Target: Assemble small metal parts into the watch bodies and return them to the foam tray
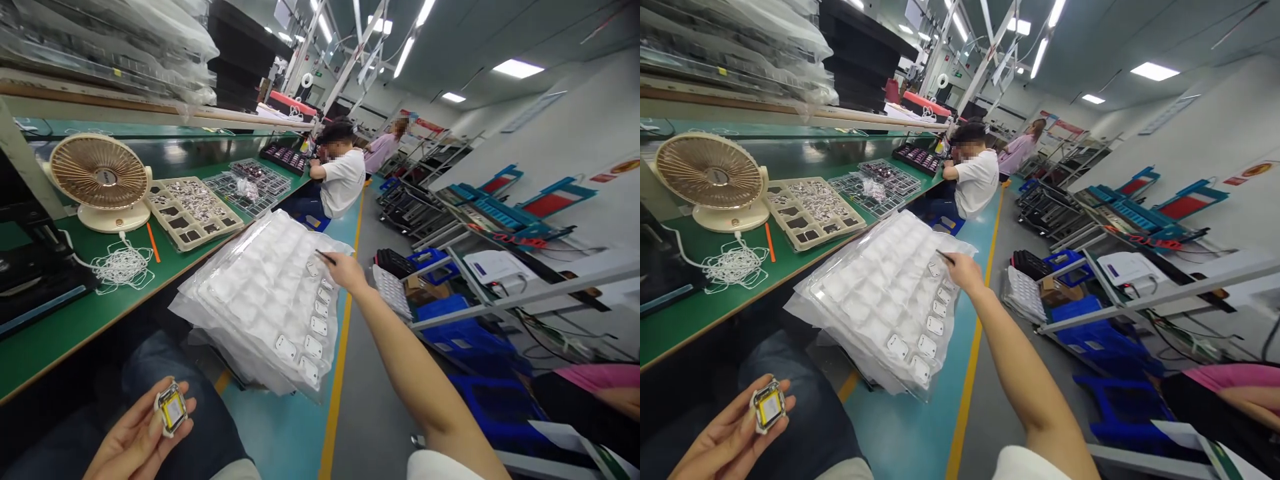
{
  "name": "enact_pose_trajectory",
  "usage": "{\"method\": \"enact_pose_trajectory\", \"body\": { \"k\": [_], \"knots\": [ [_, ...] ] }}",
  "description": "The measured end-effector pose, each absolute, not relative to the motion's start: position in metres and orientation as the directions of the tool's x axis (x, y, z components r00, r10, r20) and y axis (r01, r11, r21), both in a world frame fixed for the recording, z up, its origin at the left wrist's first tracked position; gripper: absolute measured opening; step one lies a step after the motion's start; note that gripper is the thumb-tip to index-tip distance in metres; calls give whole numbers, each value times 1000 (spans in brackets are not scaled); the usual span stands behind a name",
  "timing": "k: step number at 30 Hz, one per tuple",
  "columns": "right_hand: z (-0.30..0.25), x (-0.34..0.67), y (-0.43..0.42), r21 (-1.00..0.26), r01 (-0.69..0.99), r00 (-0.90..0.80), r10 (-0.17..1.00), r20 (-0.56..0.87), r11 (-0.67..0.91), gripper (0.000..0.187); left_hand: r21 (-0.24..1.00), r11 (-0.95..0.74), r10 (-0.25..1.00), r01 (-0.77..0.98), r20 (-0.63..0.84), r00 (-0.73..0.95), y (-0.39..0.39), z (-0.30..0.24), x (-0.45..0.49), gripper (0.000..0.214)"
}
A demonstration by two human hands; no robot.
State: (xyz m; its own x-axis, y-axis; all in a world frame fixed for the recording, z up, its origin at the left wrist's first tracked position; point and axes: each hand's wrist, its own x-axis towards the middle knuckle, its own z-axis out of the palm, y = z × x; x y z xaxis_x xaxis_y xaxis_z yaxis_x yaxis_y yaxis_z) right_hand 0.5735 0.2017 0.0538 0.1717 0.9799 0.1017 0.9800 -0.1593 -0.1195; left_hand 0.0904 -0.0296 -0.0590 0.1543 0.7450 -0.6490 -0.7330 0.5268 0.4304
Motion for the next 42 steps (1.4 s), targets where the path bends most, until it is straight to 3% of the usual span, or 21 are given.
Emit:
{"method": "enact_pose_trajectory", "body": {
  "k": [3,5,8,10,12,16,18,23,27,34,37,42],
  "knots": [
    [65,536,186,-181,979,143,956,256,-98,37,505,470,795,-724,-598,99,-24,-44,92,50],
    [69,491,168,-293,953,12,963,268,70,37,518,452,832,-726,-538,134,-20,-35,93,54],
    [71,407,134,-628,676,-407,906,119,386,29,524,461,865,-717,-446,231,-18,-23,94,55],
    [67,355,116,-759,488,-645,764,20,432,20,550,457,880,-699,-396,263,-20,-16,93,48],
    [59,314,107,-803,385,-768,641,-6,454,18,577,432,897,-693,-354,265,-24,-11,91,45],
    [36,270,110,-753,338,-836,548,34,564,17,591,387,908,-708,-379,180,-35,-11,79,44],
    [28,259,113,-699,358,-837,545,54,619,23,584,356,909,-729,-397,125,-38,-15,74,46],
    [27,243,103,-537,364,-837,521,169,761,13,591,242,913,-770,-407,-25,-39,-26,71,47],
    [34,238,92,-428,443,-805,560,197,787,18,621,149,912,-770,-388,-136,-37,-34,74,46],
    [28,237,89,-355,442,-811,536,235,824,22,615,154,921,-773,-373,-114,-36,-35,70,46],
    [27,236,90,-376,434,-799,543,259,819,23,605,157,935,-781,-346,-80,-36,-33,69,46],
    [43,238,92,-570,339,-734,589,337,748,26,585,131,951,-800,-303,-66,-36,-31,67,48]
  ]
}}
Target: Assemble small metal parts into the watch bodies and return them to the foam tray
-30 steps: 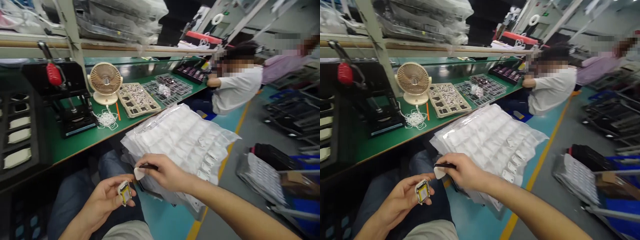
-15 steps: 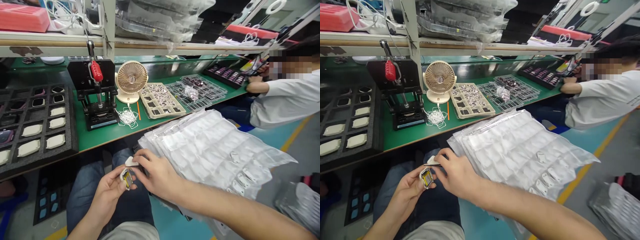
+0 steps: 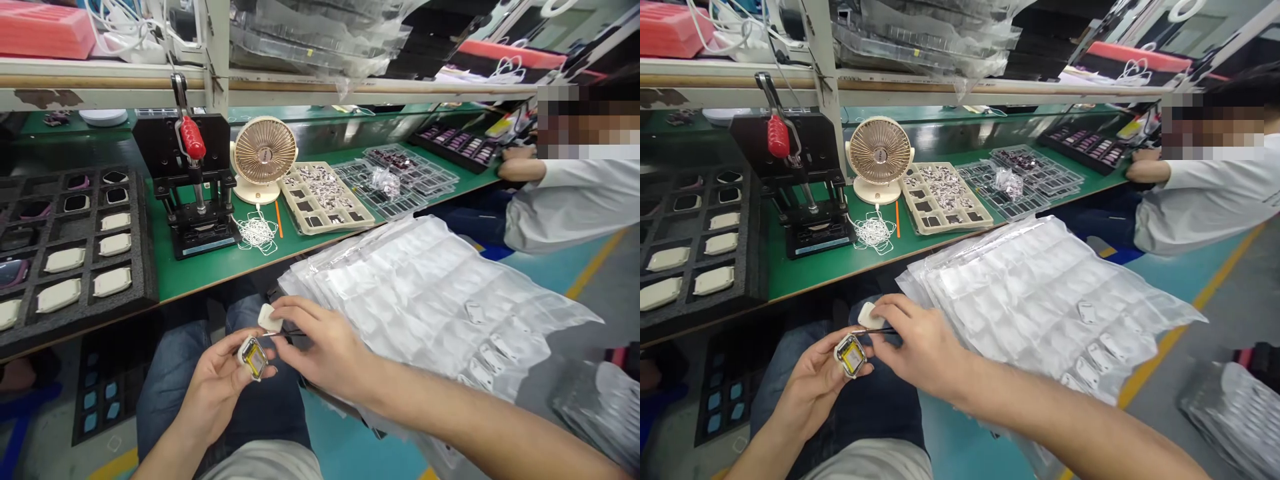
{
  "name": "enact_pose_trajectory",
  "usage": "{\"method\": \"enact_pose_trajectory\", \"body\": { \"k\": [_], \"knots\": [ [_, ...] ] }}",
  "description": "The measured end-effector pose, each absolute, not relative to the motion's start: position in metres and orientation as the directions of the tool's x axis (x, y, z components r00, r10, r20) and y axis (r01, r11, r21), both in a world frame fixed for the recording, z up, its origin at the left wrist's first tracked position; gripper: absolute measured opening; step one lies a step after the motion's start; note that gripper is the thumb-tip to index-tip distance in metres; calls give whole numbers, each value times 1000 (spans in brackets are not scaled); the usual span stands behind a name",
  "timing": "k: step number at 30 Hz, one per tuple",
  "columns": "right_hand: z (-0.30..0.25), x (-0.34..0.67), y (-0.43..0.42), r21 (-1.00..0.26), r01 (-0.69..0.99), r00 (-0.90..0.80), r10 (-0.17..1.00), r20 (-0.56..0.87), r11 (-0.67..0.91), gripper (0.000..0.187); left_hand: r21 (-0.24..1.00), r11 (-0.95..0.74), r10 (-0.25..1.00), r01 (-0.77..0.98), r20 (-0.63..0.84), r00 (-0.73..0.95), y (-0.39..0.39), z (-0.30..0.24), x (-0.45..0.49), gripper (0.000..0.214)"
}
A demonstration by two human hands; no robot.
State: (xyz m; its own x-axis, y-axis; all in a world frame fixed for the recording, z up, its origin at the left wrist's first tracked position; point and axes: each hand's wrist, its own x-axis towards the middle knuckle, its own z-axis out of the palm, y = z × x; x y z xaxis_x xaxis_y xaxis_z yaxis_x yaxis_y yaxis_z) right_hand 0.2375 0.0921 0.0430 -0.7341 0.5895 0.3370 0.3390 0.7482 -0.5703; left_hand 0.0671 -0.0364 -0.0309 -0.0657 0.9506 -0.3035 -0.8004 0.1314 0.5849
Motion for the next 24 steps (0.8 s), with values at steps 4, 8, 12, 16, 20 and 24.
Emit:
{"method": "enact_pose_trajectory", "body": {
  "k": [4,8,12,16,20,24],
  "knots": [
    [51,240,82,-717,153,-740,560,373,680,37,616,43,947,-787,-276,-164,-38,-30,69,47],
    [41,240,71,-766,79,-758,537,369,638,43,685,-13,940,-728,-240,-243,-38,-26,72,46],
    [32,240,67,-748,59,-752,522,402,661,40,703,-28,928,-711,-246,-280,-38,-24,74,45],
    [30,243,69,-714,69,-782,482,395,697,35,719,-49,921,-694,-237,-311,-39,-25,74,46],
    [30,246,72,-633,90,-810,426,403,769,32,734,-81,914,-674,-216,-344,-38,-26,71,48],
    [28,248,72,-516,79,-823,348,449,853,36,761,-104,917,-641,-177,-359,-37,-26,70,50]
  ]
}}
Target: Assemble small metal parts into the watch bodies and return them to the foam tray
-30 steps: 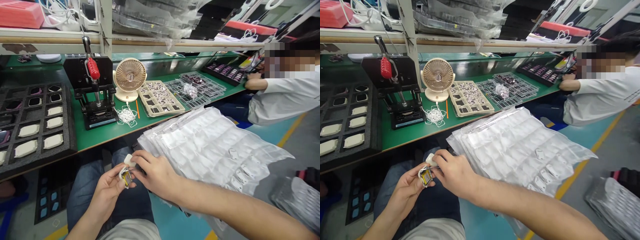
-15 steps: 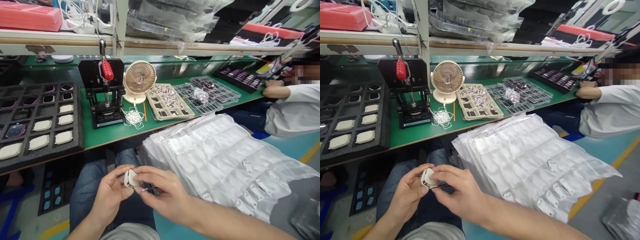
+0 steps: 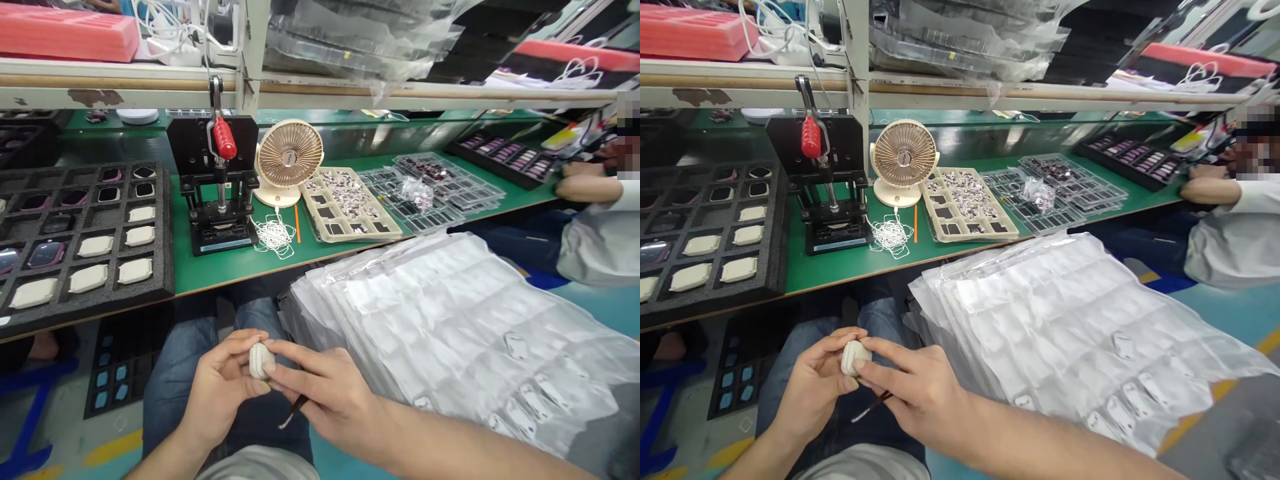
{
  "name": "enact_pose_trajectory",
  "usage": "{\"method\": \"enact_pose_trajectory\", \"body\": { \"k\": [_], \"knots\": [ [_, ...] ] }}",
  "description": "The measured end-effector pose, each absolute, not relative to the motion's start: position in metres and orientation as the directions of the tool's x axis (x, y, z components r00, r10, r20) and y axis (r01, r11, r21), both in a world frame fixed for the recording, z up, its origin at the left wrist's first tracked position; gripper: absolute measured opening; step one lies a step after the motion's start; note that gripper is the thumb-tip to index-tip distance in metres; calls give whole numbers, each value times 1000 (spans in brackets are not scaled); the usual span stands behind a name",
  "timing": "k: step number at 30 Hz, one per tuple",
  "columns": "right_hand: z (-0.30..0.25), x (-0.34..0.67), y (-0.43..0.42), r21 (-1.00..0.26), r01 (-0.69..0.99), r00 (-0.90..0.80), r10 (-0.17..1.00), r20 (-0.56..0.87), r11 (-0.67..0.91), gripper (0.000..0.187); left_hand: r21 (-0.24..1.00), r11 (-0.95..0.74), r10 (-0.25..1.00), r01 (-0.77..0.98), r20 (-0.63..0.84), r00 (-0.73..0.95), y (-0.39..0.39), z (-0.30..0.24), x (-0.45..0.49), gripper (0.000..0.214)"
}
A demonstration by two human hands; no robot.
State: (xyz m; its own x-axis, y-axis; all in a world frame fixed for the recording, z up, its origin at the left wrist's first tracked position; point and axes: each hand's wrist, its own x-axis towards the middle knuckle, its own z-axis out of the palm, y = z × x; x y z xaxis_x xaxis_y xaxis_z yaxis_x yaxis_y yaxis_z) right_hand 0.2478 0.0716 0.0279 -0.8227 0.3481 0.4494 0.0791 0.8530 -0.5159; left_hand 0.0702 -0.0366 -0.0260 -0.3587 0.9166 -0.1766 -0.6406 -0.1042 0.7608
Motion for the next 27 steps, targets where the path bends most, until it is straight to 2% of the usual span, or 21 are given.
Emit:
{"method": "enact_pose_trajectory", "body": {
  "k": [5,8,11,14,15,17,20,22,24,25,27],
  "knots": [
    [22,249,73,-302,52,-867,194,460,952,49,762,-115,911,-637,-174,-374,-40,-22,76,45],
    [23,246,75,-225,65,-868,167,468,972,48,775,-69,904,-628,-217,-368,-42,-20,81,45],
    [30,240,78,-329,86,-849,242,470,940,37,784,-34,836,-620,-317,-447,-43,-20,82,39],
    [40,233,82,-469,185,-866,368,337,864,29,786,-73,804,-614,-318,-502,-42,-21,81,28],
    [43,231,84,-480,202,-887,367,279,853,26,792,-99,807,-602,-290,-515,-42,-22,80,25],
    [45,228,87,-467,166,-931,294,216,868,20,806,-145,819,-574,-227,-526,-41,-22,78,20],
    [43,228,92,-422,30,-950,157,270,906,20,857,-145,865,-495,-134,-484,-41,-20,71,15],
    [40,228,92,-402,-17,-946,116,304,916,18,937,-111,892,-330,-52,-449,-42,-17,65,14],
    [37,227,91,-432,-16,-946,127,299,902,14,983,-72,907,-166,-5,-422,-42,-13,60,11],
    [36,226,91,-480,2,-945,158,285,878,13,989,-55,904,-138,-9,-428,-42,-11,59,10],
    [37,221,92,-638,59,-939,259,225,768,15,980,-18,878,-196,-79,-473,-40,-8,58,15]
  ]
}}
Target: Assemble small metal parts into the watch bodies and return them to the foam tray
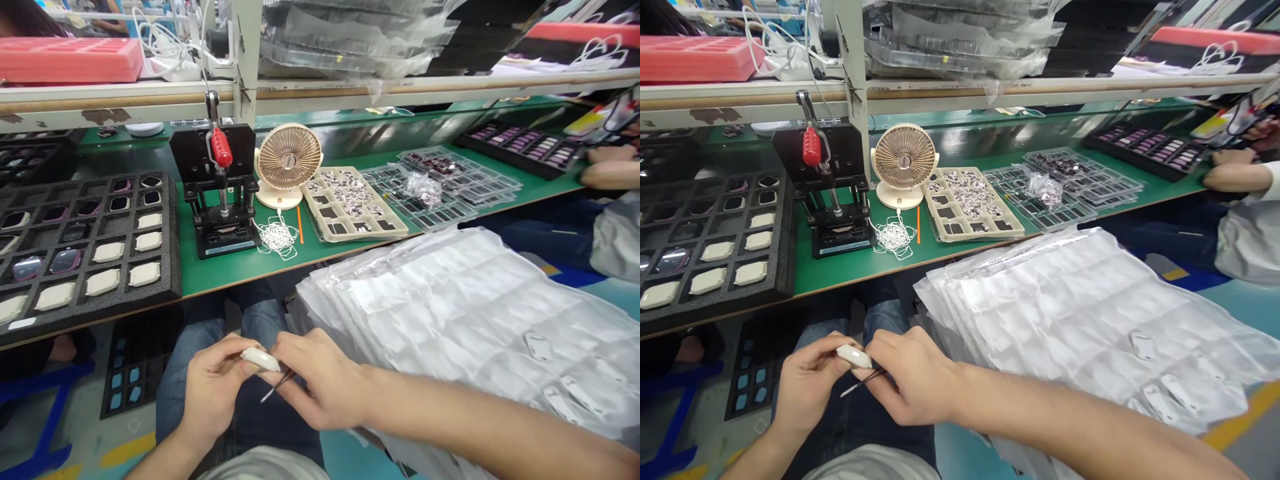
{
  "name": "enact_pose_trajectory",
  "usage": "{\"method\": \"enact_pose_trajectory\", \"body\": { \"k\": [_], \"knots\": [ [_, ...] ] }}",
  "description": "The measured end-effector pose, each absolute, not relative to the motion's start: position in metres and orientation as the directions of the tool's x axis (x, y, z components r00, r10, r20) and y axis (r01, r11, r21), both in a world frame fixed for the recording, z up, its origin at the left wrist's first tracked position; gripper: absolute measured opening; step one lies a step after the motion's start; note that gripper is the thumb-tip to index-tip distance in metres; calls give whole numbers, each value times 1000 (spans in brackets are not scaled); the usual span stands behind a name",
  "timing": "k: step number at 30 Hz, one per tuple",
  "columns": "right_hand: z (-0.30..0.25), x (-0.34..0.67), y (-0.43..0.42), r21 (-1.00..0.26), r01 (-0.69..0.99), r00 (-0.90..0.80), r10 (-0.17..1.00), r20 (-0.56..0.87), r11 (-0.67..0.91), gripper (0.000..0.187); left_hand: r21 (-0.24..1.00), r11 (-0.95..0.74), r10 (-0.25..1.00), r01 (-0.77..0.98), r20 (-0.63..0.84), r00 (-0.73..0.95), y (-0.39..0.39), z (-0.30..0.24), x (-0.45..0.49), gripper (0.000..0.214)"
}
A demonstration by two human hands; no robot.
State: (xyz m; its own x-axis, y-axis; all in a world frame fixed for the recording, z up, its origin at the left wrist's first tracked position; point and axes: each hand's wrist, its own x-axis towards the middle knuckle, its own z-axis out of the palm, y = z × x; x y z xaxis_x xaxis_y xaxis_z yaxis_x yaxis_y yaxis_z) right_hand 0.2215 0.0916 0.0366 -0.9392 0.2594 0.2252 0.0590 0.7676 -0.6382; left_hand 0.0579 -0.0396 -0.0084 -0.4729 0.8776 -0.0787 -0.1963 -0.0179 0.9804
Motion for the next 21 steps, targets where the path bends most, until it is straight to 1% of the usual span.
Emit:
{"method": "enact_pose_trajectory", "body": {
  "k": [1,2,3,4,5,6,7,8,9,11,12,13,14,15,16,17,18,19,20,21],
  "knots": [
    [38,218,93,-739,100,-931,324,167,667,19,970,1,863,-245,-124,-490,-38,-7,58,21],
    [39,215,95,-841,147,-920,385,77,520,26,962,6,852,-274,-148,-502,-35,-6,57,28],
    [42,211,99,-927,194,-905,423,-42,322,32,964,-6,850,-265,-135,-509,-32,-4,56,35],
    [45,208,102,-968,237,-890,420,-181,87,37,978,-31,859,-204,-78,-506,-29,-2,53,40],
    [48,204,106,-949,274,-874,372,-312,-153,41,993,-74,868,-96,16,-496,-26,0,50,42],
    [51,202,110,-883,305,-862,292,-415,-356,43,991,-130,869,41,134,-476,-24,2,46,40],
    [54,200,112,-799,330,-852,206,-481,-502,43,965,-190,863,181,252,-439,-22,3,42,37],
    [57,199,114,-725,352,-842,139,-521,-592,42,924,-241,853,298,348,-389,-21,5,38,35],
    [58,198,115,-674,371,-831,96,-547,-639,40,881,-283,841,379,418,-344,-20,6,35,37],
    [58,196,114,-615,414,-804,47,-592,-671,39,821,-342,812,457,503,-296,-22,6,31,48],
    [57,196,113,-604,446,-789,28,-613,-660,41,805,-353,803,478,522,-286,-23,5,30,50],
    [55,195,113,-621,482,-777,26,-629,-617,44,793,-354,795,496,534,-287,-24,4,30,49],
    [54,193,114,-680,507,-774,67,-630,-530,48,784,-351,788,512,543,-292,-25,3,29,46],
    [54,191,117,-773,501,-789,162,-593,-389,53,780,-341,784,525,544,-298,-24,1,29,42],
    [57,187,123,-875,450,-818,311,-485,-180,56,780,-323,785,536,537,-309,-22,-1,27,38],
    [62,183,132,-927,368,-838,458,-297,73,57,781,-297,787,550,526,-322,-18,-2,25,33],
    [71,177,144,-907,284,-828,557,-68,311,55,773,-266,792,576,516,-328,-11,-4,22,30],
    [83,169,159,-846,221,-789,599,138,486,50,757,-233,799,610,507,-324,-2,-5,18,27],
    [98,160,175,-779,177,-735,607,302,602,45,734,-204,807,648,501,-313,8,-6,12,25],
    [115,149,192,-723,145,-680,599,424,676,40,704,-185,813,686,502,-296,21,-7,6,24]
  ]
}}
